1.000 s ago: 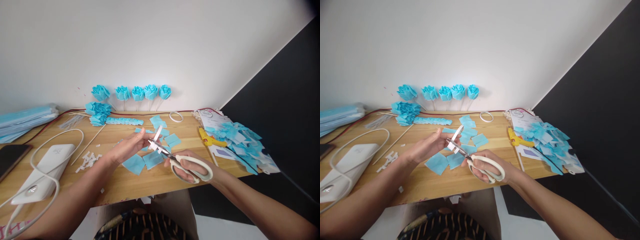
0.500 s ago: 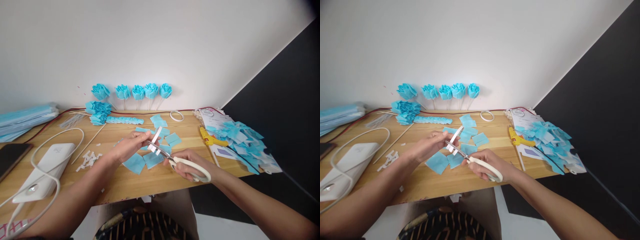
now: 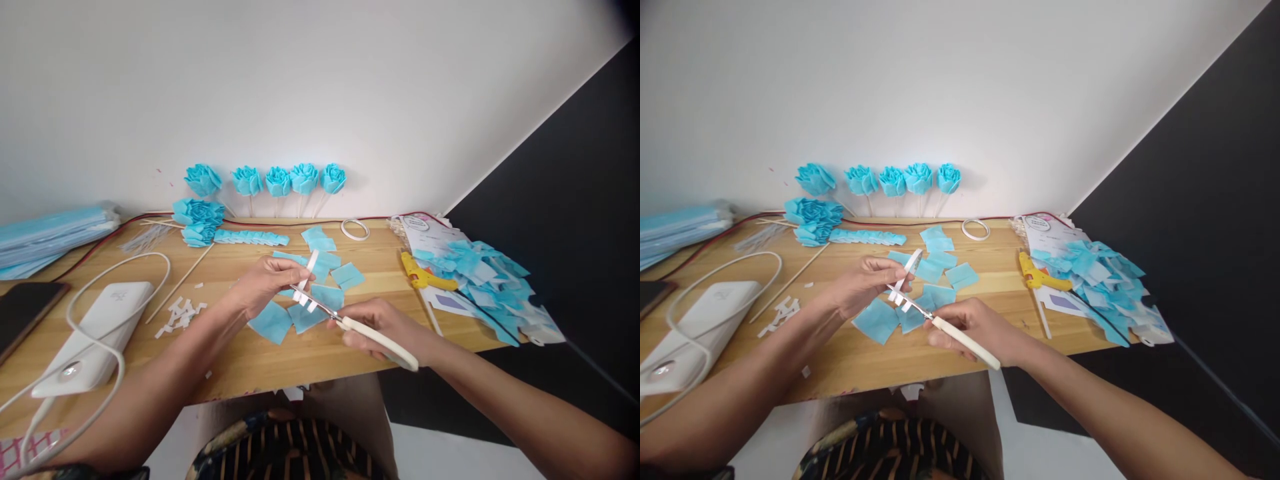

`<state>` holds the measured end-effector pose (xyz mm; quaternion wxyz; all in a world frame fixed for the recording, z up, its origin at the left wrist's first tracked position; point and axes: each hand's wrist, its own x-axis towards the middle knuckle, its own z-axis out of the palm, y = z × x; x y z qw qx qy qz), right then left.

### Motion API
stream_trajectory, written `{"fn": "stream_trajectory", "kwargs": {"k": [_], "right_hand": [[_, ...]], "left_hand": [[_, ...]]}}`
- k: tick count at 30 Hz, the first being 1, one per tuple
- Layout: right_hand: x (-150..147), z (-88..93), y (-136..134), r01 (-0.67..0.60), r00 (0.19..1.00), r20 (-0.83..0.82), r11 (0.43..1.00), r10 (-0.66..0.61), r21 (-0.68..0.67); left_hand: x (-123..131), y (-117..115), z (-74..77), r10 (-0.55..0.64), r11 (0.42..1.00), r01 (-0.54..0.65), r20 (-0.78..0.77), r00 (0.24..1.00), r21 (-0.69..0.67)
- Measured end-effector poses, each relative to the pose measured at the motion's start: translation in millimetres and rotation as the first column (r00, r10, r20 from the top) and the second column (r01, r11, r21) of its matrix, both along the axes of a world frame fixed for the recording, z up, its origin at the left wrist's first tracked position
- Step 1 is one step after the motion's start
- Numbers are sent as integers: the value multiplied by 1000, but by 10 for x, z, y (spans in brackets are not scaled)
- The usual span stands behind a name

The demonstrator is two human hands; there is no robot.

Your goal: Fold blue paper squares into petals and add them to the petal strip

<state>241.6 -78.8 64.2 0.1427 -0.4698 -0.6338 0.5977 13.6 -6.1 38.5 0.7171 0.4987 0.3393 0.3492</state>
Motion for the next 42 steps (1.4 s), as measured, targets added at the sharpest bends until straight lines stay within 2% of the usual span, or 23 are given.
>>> {"fn": "stream_trajectory", "kwargs": {"k": [2,5,7,9,12,15,17,18,20,22,24,25,27,30,33,38,42], "right_hand": [[-49,24,-53,-44,998,43,997,42,65],[-153,40,-158,-199,972,166,959,166,201],[-177,39,-200,-204,965,217,943,148,265],[-120,39,-201,-79,978,209,958,21,275],[99,65,-176,97,990,76,971,-115,218],[383,103,-209,275,961,-75,949,-267,151],[567,108,-273,454,883,-190,885,-430,107],[653,100,-310,537,823,-257,841,-506,63],[808,70,-383,641,696,-388,767,-604,-45],[935,35,-444,669,608,-485,735,-628,-113],[1027,7,-491,671,578,-538,732,-613,-113],[1062,-5,-509,678,572,-548,728,-610,-103],[1116,-27,-538,705,555,-534,701,-638,-105],[1194,-66,-567,730,519,-476,658,-710,-185],[1288,-105,-596,705,528,-433,661,-731,-256],[1373,-155,-596,682,547,-424,678,-722,-275],[1301,-218,-487,698,547,-402,665,-734,-265]], "left_hand": [[6,17,9,22,1000,-22,0,1000,3],[3,80,34,88,996,-89,58,994,23],[-10,122,69,123,989,-128,79,989,69],[-19,142,120,147,979,-157,80,986,129],[21,134,209,167,950,-172,41,985,259],[179,148,263,198,882,-113,-141,970,458],[360,208,257,260,796,-51,-264,929,603],[470,256,240,293,725,-2,-305,906,688],[716,386,184,363,522,152,-379,851,840],[975,548,109,455,327,365,-484,748,872],[1221,727,28,523,207,561,-575,629,801],[1332,818,-11,554,175,632,-606,570,755],[1523,997,-85,558,165,669,-628,543,725],[1727,1226,-180,566,179,691,-648,510,700],[1842,1366,-257,567,201,704,-667,483,681],[1896,1407,-331,560,259,707,-699,445,658],[1842,1369,-250,527,275,683,-700,482,677]]}}
